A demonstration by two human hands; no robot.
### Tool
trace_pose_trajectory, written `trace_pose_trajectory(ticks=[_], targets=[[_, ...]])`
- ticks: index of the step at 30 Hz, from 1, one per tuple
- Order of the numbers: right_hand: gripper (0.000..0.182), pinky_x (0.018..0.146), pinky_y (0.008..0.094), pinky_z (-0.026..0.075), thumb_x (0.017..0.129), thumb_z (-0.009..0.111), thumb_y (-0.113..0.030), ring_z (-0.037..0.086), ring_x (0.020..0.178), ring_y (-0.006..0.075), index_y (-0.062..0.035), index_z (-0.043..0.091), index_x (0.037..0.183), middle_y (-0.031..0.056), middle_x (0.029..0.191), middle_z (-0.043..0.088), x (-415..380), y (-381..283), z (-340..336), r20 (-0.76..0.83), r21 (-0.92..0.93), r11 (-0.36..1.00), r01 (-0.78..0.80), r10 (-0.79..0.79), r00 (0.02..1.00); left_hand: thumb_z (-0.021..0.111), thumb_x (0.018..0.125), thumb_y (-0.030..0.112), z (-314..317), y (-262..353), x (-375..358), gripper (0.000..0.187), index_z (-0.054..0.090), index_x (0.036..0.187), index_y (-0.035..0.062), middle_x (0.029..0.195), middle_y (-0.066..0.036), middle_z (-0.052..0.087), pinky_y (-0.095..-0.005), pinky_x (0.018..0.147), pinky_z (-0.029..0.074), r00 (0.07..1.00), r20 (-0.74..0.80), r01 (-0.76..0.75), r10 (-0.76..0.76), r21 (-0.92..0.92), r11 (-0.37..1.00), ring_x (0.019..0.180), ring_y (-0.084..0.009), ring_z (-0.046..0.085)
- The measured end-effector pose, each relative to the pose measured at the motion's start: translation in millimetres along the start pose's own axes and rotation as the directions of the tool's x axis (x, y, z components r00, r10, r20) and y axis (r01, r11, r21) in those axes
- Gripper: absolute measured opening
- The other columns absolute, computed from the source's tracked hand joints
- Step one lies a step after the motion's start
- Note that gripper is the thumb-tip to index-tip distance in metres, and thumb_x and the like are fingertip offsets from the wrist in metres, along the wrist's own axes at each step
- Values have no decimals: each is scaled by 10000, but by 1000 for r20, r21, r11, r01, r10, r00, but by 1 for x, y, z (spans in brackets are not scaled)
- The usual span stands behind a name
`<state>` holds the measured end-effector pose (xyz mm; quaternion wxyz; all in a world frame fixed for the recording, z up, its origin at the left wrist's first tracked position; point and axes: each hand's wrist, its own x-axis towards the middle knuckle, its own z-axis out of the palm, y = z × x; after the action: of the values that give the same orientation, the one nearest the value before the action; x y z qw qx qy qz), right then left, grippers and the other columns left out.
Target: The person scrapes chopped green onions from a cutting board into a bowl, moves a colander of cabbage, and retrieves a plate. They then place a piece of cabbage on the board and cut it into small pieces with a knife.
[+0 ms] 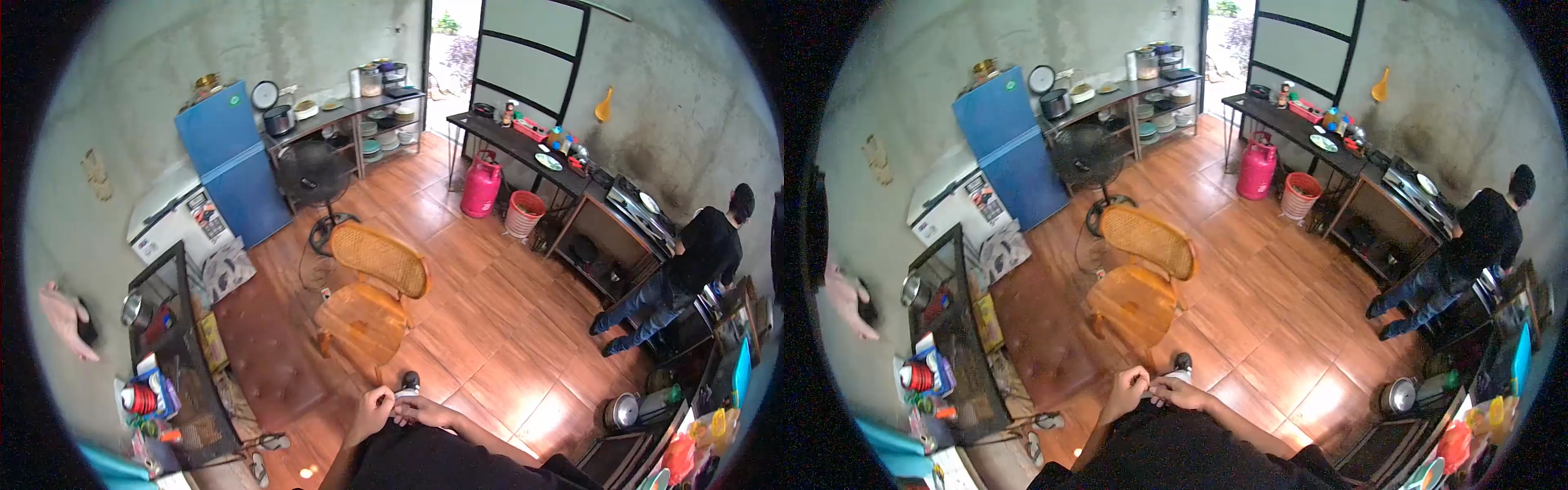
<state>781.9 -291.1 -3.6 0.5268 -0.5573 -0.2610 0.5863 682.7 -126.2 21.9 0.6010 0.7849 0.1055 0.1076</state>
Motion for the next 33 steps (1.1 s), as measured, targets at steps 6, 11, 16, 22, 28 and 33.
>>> trace_pose_trajectory(ticks=[6, 11, 16, 22, 28, 33], targets=[[350, 797, 272, 507, 1061, 472, -358, 620, 871, 114, -42, 591, 1155, 41, 969, 654, 44, -65, -144, -155, -117, 988, 99, -117, 981, 552, 910, 71, 26, 1, 167, 147, 593, 783, 8, 658, -81, 599, -295, 573, 451, 993, 98, -57, 70, -133, 990, 605, -119, 551], [341, 858, 297, 506, 1070, 461, -300, 643, 936, 142, -34, 578, 1249, 70, 1022, 681, 56, -122, -249, -408, 6, 967, 254, -229, 884, 552, 924, 78, 46, 50, 322, 150, 584, 811, -15, 651, -80, 587, -301, 570, 453, 963, 159, -212, 217, -47, 976, 625, -117, 566], [361, 860, 310, 516, 1060, 484, -288, 659, 954, 163, -17, 556, 1287, 92, 1038, 695, 52, -165, -340, -541, 191, 940, 283, -140, 830, 551, 932, 82, 79, 65, 443, 135, 586, 834, -5, 728, -63, 608, -274, 619, 453, 901, 391, -170, 187, -79, 982, 687, -93, 562], [354, 846, 313, 523, 1061, 477, -265, 660, 935, 168, -9, 547, 1295, 103, 1025, 689, 60, -178, -501, -607, 245, 915, 321, -114, 786, 528, 961, 79, 165, 25, 569, 135, 618, 881, 18, 724, -16, 603, -253, 617, 453, 837, 531, -40, 134, -185, 982, 680, -71, 551], [333, 841, 304, 509, 1050, 505, -274, 664, 915, 170, -21, 565, 1257, 102, 994, 695, 91, -282, -672, -591, 90, 947, 308, -198, 782, 596, 993, 229, 210, 46, 687, 234, 662, 1029, 7, 822, -28, 647, -281, 731, 494, 766, 643, 76, -14, -68, 995, 789, -105, 605], [332, 825, 310, 517, 1050, 507, -285, 666, 917, 172, -15, 570, 1232, 108, 1010, 692, 166, -341, -770, -293, 34, 986, 164, -147, 945, 623, 985, 215, 190, 27, 768, 236, 663, 1093, 9, 971, -55, 691, -291, 804, 521, 965, 200, 200, -168, -154, 968, 891, -144, 661]])
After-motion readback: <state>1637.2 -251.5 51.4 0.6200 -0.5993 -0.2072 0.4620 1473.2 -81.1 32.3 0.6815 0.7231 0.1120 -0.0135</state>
